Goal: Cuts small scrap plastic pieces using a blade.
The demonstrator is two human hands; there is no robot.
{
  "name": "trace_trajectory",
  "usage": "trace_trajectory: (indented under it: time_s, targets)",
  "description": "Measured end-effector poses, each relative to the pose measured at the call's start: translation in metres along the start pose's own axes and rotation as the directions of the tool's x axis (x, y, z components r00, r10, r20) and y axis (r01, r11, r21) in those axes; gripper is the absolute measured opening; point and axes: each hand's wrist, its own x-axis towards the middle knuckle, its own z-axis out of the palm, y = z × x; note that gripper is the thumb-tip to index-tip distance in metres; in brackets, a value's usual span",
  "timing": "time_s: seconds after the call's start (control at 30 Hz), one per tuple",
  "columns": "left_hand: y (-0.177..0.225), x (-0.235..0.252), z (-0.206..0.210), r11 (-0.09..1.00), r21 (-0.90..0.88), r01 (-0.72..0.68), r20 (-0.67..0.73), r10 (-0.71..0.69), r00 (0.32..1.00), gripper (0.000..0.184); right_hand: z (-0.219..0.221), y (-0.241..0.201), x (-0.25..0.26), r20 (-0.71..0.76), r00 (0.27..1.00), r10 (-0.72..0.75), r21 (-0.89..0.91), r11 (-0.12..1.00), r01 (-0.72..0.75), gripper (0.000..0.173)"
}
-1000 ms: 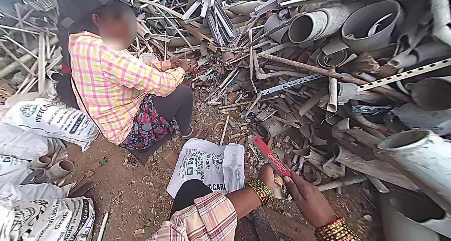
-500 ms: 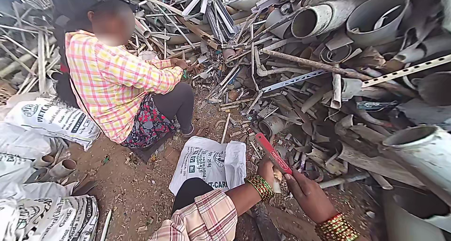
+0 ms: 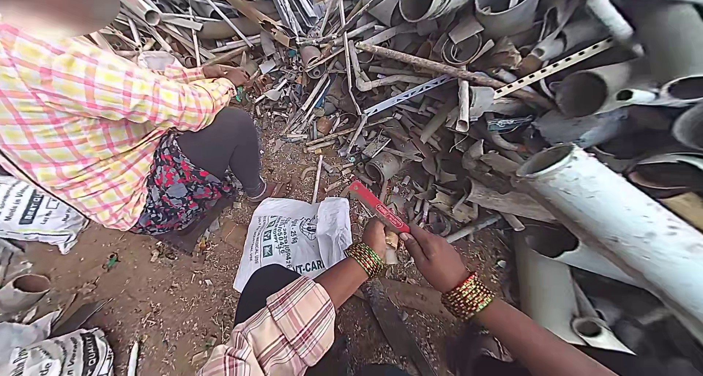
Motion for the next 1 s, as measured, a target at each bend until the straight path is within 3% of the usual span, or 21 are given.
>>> trace_trajectory:
  time_s: [0.13,0.27,0.43,0.6,0.73,0.93,1.0]
  targets:
    - [0.001,-0.001,0.001,0.999,-0.047,0.010,0.033,-0.009,0.999,0.028,-0.011,-0.001,0.005,0.071,0.992,0.104,0.029,0.994,-0.106,0.040]
    - [-0.002,0.004,-0.001,0.991,-0.135,-0.022,-0.008,0.021,1.000,0.025,-0.005,-0.007,-0.002,0.114,0.993,0.025,0.063,0.997,-0.032,0.041]
    - [-0.003,0.004,0.001,0.994,-0.110,0.022,0.037,-0.018,0.999,0.038,-0.016,-0.003,0.009,0.185,0.972,0.148,0.033,0.987,-0.157,0.041]
    - [-0.006,0.005,0.000,0.977,-0.203,-0.059,-0.018,0.057,0.998,0.028,-0.008,-0.017,-0.002,0.166,0.982,0.091,0.030,0.995,-0.097,0.042]
    - [-0.004,0.004,0.003,0.993,-0.116,0.004,0.017,-0.002,1.000,0.037,-0.016,-0.013,0.010,0.197,0.960,0.201,0.021,0.978,-0.210,0.041]
    - [-0.003,0.009,-0.001,0.984,-0.144,-0.103,-0.014,0.102,0.995,0.023,-0.010,-0.022,0.002,0.251,0.962,0.105,0.001,0.994,-0.109,0.039]
    - [-0.003,0.010,0.001,0.991,-0.105,-0.079,0.002,0.080,0.997,0.030,-0.016,-0.018,0.009,0.250,0.958,0.143,-0.004,0.989,-0.147,0.041]
